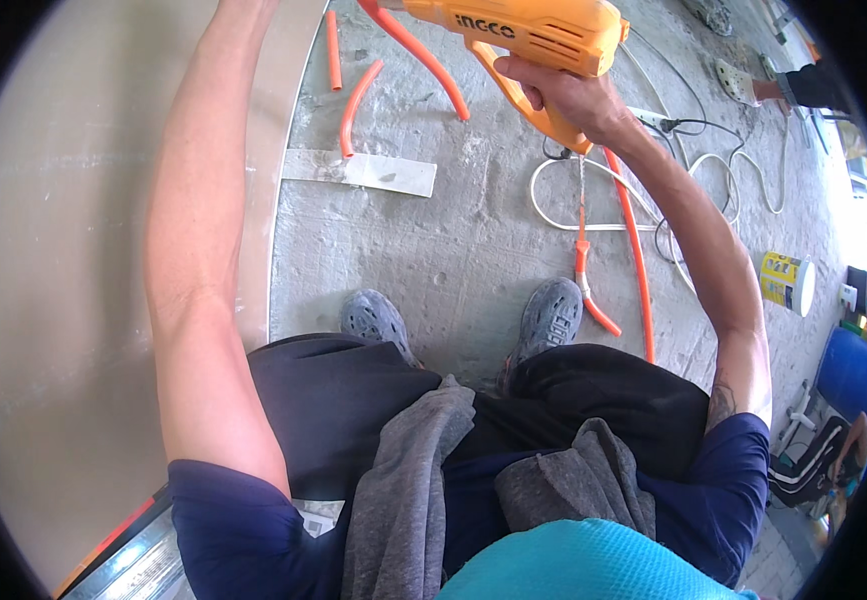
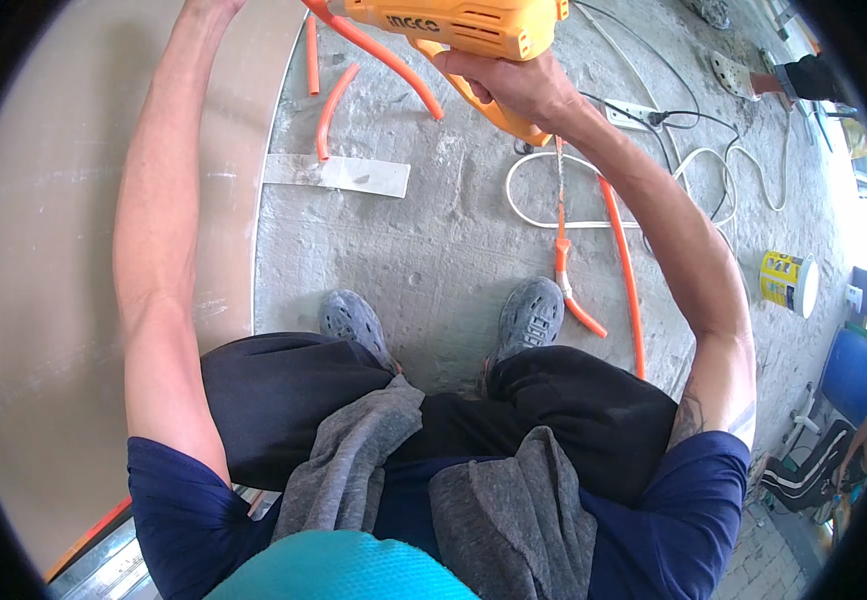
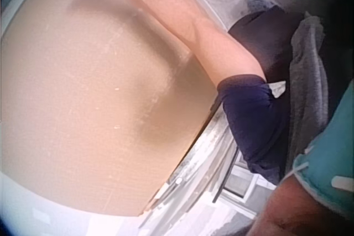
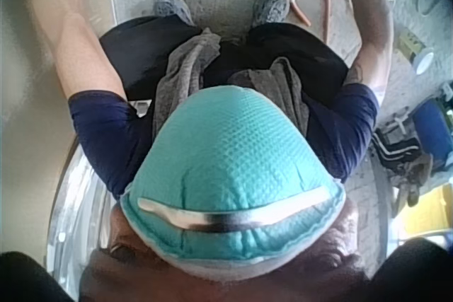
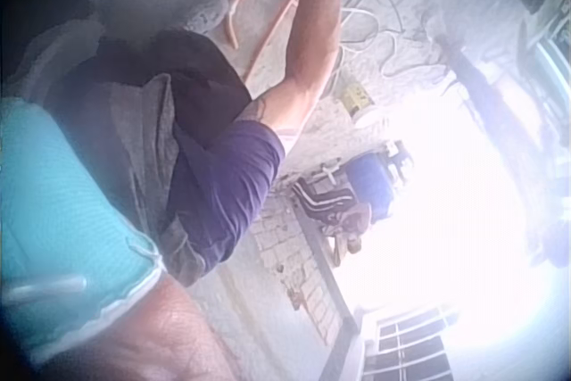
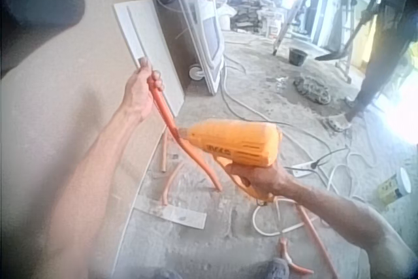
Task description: The person holds a section of orange conduit pipe and uses a heat gun to apply heat to the surface, rotating and moving the pipe through the air to distribute the heat.
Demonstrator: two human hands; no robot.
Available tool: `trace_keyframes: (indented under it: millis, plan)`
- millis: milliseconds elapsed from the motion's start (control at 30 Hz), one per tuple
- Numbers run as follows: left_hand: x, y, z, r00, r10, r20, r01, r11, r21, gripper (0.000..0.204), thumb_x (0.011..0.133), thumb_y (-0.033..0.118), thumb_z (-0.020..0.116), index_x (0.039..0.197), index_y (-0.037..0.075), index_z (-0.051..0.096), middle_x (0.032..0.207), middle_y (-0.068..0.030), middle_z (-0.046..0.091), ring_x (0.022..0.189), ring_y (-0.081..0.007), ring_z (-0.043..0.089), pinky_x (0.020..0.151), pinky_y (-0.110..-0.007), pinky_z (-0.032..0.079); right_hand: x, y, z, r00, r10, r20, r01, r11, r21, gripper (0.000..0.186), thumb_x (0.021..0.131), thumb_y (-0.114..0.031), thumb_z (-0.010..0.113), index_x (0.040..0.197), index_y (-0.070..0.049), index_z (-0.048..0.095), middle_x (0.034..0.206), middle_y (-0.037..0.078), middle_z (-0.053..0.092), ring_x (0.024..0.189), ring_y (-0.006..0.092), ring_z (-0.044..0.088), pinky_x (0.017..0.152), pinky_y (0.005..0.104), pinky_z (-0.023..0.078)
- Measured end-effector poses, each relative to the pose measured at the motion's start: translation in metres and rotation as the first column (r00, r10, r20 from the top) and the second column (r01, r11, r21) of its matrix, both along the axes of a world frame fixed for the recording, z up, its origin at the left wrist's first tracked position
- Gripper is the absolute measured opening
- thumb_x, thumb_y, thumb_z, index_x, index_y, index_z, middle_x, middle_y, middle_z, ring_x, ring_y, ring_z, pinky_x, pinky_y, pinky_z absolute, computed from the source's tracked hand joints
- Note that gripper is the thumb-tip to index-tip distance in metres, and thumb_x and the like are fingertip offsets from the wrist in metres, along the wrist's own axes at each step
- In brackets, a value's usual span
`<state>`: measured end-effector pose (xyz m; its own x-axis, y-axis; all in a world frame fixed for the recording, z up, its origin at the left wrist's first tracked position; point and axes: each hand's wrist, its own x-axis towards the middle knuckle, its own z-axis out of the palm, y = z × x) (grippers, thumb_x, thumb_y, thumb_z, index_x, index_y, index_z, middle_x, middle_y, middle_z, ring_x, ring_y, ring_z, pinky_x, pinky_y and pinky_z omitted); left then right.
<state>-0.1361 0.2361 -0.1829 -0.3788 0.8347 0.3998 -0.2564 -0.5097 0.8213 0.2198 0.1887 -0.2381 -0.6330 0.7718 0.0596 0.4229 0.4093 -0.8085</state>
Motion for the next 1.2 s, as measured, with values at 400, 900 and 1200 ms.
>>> trace_keyframes:
  millis: [400,900,1200]
  plan:
    - [0.016,-0.007,0.000,0.996,0.021,-0.084,-0.022,1.000,-0.014,0.039,0.108,0.050,0.046,0.108,0.012,0.050,0.076,0.0009,0.051,0.065,-0.0122,0.052,0.064,-0.028,0.049,0.011,0.002,-0.011,0.986,-0.007,0.164,0.022,0.996,-0.091,0.025,0.091,-0.033,0.077,0.095,-0.009,0.073,0.064,-0.003,0.059,0.054,0.0060,0.053,0.054,0.0260,0.046]
    - [0.006,-0.001,-0.006,0.997,0.015,-0.078,-0.013,1.000,0.020,0.038,0.107,0.051,0.049,0.106,0.013,0.051,0.074,0.0011,0.051,0.063,-0.0124,0.052,0.061,-0.028,0.048,0.032,-0.006,-0.042,0.994,0.019,0.104,0.005,0.974,-0.226,0.023,0.092,-0.029,0.076,0.097,-0.007,0.071,0.064,-0.003,0.057,0.054,0.0058,0.052,0.052,0.0244,0.043]
    - [0.003,0.000,-0.007,0.998,0.055,-0.043,-0.055,0.998,0.000,0.033,0.107,0.046,0.051,0.106,0.013,0.053,0.074,0.0012,0.051,0.063,-0.0119,0.052,0.061,-0.028,0.048,0.041,-0.004,-0.053,0.991,0.031,0.128,0.010,0.953,-0.304,0.030,0.091,-0.022,0.078,0.110,-0.002,0.067,0.071,0.000,0.062,0.055,0.0068,0.055,0.048,0.0255,0.044]
